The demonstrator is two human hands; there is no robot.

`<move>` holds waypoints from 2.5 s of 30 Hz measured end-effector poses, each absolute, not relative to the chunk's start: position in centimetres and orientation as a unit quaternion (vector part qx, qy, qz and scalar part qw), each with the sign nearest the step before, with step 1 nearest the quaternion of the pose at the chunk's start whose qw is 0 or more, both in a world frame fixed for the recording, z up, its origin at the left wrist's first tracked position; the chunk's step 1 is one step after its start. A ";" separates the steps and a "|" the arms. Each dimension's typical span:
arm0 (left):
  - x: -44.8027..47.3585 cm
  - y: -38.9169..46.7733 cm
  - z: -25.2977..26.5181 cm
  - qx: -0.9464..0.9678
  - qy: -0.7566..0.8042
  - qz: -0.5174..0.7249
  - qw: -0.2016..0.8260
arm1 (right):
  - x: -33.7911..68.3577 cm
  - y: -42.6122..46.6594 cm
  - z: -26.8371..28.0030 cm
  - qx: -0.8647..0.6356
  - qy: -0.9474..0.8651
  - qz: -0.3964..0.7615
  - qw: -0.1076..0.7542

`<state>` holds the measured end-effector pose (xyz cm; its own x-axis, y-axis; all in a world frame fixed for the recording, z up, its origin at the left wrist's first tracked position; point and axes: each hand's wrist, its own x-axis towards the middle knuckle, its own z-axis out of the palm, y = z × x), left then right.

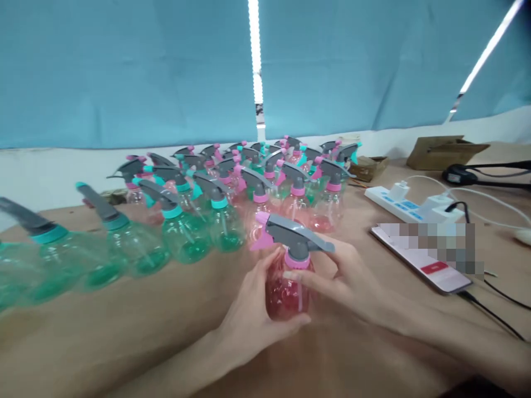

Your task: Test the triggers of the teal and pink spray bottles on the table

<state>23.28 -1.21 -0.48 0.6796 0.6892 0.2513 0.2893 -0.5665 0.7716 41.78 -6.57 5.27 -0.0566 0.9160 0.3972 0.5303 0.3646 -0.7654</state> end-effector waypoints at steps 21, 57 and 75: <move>17.8 0.6 0.3 0.867 0.262 0.239 0.351 | 35.2 -1.5 6.7 -0.390 -0.712 0.333 0.479; 16.2 1.2 -1.3 0.946 0.309 0.086 0.051 | 37.0 -0.9 5.8 -0.384 -0.689 0.365 0.495; 16.3 1.3 -1.1 0.946 0.311 0.082 0.049 | 37.0 -0.9 6.0 -0.368 -0.689 0.364 0.508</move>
<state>16.25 1.26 -1.10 0.7935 0.5956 0.1251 0.5794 -0.8022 0.1442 36.96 -0.93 6.04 -0.2143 0.8762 0.4317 0.1374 0.4646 -0.8748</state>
